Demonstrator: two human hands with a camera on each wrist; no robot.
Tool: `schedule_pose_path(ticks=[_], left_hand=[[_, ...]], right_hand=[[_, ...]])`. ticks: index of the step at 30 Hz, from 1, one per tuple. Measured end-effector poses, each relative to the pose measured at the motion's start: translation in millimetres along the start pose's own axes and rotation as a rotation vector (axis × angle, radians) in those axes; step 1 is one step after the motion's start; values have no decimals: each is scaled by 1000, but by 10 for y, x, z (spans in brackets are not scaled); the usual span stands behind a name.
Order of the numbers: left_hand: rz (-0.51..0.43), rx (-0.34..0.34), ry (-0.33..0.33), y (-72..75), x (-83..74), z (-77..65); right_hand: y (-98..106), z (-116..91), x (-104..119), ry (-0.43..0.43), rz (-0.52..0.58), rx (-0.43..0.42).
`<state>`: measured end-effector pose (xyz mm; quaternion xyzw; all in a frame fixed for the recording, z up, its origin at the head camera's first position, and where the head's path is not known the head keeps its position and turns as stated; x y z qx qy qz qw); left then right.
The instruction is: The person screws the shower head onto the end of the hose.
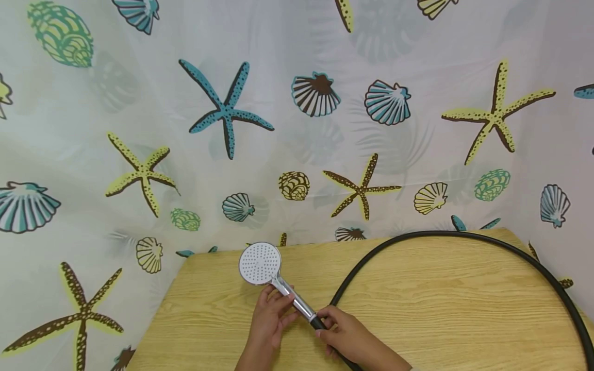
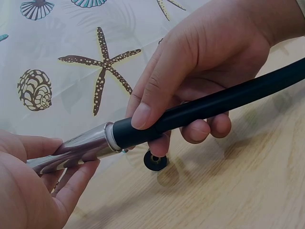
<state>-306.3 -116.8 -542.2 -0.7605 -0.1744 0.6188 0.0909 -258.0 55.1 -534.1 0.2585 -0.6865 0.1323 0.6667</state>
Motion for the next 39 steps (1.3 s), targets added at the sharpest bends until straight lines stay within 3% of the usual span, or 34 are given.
schedule_pose_path(ticks=[39], left_hand=[[8, -8, 8, -4, -16, -24]], right_hand=[[-31, 8, -33, -37, 36, 3]])
Point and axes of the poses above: each hand's wrist, its own z-axis towards the middle knuckle, its own y-axis out of the back of the hand, x = y × z, the point moved 9 cm from there along z, towards the middle knuckle, and after that the axes turned 1 degree about -z, right-handed, at the moved point
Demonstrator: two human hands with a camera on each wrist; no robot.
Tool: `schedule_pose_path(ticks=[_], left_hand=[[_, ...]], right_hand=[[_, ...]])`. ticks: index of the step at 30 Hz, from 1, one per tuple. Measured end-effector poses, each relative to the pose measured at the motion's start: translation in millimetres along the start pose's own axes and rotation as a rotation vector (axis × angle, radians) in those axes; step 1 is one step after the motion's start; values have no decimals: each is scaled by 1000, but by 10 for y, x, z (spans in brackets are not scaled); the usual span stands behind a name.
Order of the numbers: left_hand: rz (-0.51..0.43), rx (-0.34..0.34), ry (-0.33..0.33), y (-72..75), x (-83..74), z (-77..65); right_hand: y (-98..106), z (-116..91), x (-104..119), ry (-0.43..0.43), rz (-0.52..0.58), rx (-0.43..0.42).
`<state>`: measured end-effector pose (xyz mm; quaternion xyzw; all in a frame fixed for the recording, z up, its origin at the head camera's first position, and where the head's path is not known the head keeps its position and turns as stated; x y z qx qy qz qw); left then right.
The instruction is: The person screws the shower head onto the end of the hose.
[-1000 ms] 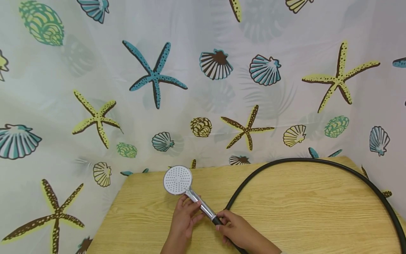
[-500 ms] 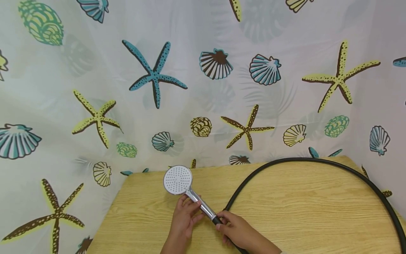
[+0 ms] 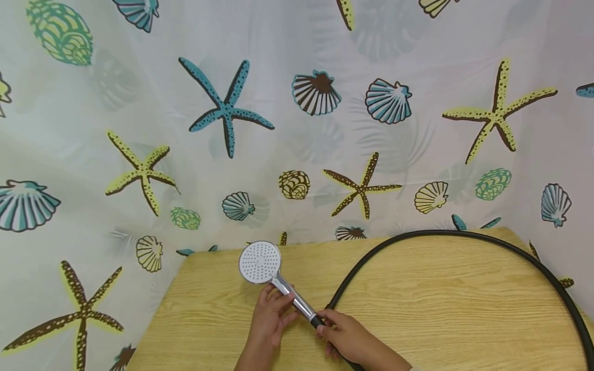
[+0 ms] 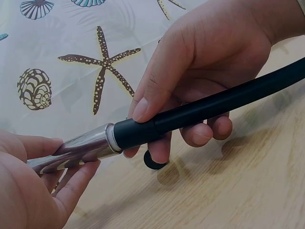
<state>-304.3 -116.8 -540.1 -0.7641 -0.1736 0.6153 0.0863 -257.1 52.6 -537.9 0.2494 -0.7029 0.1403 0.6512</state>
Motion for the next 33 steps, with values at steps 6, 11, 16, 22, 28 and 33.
schedule_pose_path(ticks=[6, 11, 16, 22, 28, 33], left_hand=[[6, 6, -4, -5, -13, 2], [8, 1, -1, -8, -23, -3], [8, 0, 2, -8, -22, -5], [11, 10, -6, -10, -18, 5], [8, 9, -5, -7, -15, 12], [8, 0, 1, -9, -18, 3]], right_hand=[[-2, 5, -1, 0, -7, 9], [9, 17, 10, 4, -18, -12], [9, 13, 33, 10, -32, -21], [12, 21, 35, 24, -52, -21], [21, 34, 21, 22, -39, -35], [19, 42, 15, 12, -34, -46]])
Point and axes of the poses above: each hand's wrist, its own z-axis towards the middle knuckle, its own y-axis out of the back of the hand, x = y × z, the point moved 9 cm from there along z, towards the middle knuckle, and after that the axes turned 1 degree about -z, right-handed, at the moved point
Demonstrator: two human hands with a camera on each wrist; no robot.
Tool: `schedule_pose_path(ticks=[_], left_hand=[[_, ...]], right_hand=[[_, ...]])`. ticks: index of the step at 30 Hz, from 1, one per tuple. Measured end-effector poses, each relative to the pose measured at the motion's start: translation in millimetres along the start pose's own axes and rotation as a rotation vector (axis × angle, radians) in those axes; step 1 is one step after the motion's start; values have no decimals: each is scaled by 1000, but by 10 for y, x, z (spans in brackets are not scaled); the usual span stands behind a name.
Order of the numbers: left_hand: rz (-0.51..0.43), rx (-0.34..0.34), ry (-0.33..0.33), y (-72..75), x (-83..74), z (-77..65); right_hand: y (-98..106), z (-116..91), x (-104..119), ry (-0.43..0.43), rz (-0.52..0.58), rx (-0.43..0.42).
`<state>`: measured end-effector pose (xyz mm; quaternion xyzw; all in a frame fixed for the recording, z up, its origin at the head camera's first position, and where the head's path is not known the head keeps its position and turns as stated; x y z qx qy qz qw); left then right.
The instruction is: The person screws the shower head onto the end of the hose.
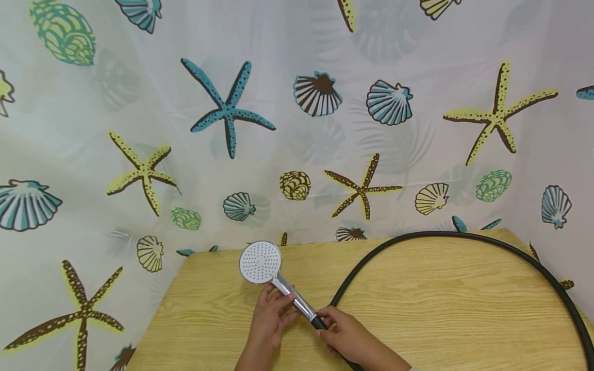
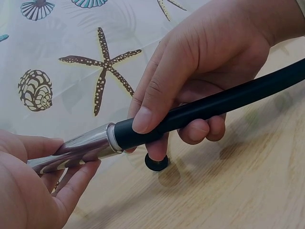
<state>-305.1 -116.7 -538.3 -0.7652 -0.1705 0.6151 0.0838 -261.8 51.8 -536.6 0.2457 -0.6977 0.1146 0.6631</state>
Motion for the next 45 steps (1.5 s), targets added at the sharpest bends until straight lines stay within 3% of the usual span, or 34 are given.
schedule_pose_path(ticks=[45], left_hand=[[7, 2, 2, 12, 12, 16]], right_hand=[[1, -17, -43, -3, 11, 24]])
Point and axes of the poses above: each hand's wrist, its own z-axis towards the middle knuckle, its own y-axis out of the back of the hand, x = y × z, the point moved 9 cm from there along z, towards the middle knuckle, and after that the axes turned 1 degree about -z, right-handed, at the moved point
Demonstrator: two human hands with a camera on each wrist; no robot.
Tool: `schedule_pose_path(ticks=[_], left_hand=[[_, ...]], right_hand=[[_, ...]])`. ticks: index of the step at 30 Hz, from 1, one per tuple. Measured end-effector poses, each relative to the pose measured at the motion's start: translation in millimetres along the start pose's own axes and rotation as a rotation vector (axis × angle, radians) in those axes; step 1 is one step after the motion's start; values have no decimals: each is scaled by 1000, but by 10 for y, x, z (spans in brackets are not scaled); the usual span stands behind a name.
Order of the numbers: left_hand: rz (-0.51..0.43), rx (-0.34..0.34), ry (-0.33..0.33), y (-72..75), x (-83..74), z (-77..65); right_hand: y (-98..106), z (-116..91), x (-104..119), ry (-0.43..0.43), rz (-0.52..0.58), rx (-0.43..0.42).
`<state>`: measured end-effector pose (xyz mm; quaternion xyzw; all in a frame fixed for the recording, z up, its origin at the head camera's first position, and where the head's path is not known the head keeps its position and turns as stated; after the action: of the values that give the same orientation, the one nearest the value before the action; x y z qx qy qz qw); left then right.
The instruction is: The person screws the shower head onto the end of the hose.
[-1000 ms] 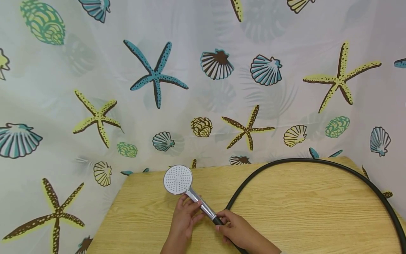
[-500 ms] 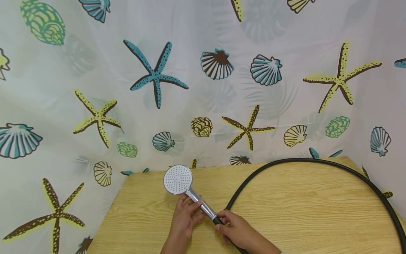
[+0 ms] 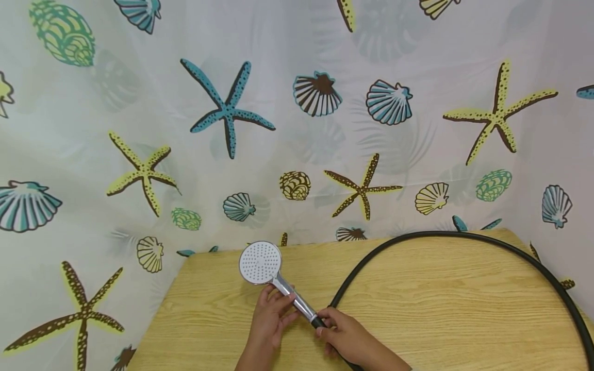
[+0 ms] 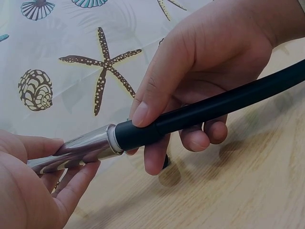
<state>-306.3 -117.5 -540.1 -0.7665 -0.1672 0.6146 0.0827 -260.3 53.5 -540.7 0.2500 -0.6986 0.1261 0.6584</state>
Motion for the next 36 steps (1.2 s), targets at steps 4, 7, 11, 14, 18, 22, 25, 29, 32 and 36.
schedule_pose_path(ticks=[4, 7, 11, 14, 18, 22, 25, 29, 32, 36], left_hand=[[5, -3, 0, 1, -2, -7], [4, -3, -4, 3, -3, -7], [0, -4, -1, 1, -1, -6], [-6, -5, 2, 2, -1, -8], [-12, -7, 2, 9, 5, -8], [-21, -7, -3, 16, 15, 5], [-27, -8, -2, 17, 19, 9], [-23, -7, 1, 15, 20, 5], [-20, -4, -2, 15, 20, 6], [-22, -6, -6, 15, 19, 3]], right_hand=[[-6, -4, 0, 0, 8, 6], [-11, -2, -4, -5, 15, 10], [-18, -2, 6, -11, 34, 7], [-23, -7, 16, -13, 53, 0], [-23, -6, 25, -13, 56, -8], [-17, 2, 35, -13, 33, -9], [-26, 4, 35, -14, 28, -2], [-43, 4, 37, -2, 21, 6], [-42, 4, 38, 8, 6, 4], [-33, 4, 40, 10, -6, -2]])
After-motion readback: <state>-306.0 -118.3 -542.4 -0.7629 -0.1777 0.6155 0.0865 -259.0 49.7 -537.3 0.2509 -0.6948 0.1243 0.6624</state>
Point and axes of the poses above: each hand's wrist, its own z-axis towards the middle knuckle, its own y-axis out of the back of the hand, x = y × z, the point moved 9 cm from there along z, towards the middle knuckle, and after that the axes turned 1 degree about -z, right-handed, at the moved point
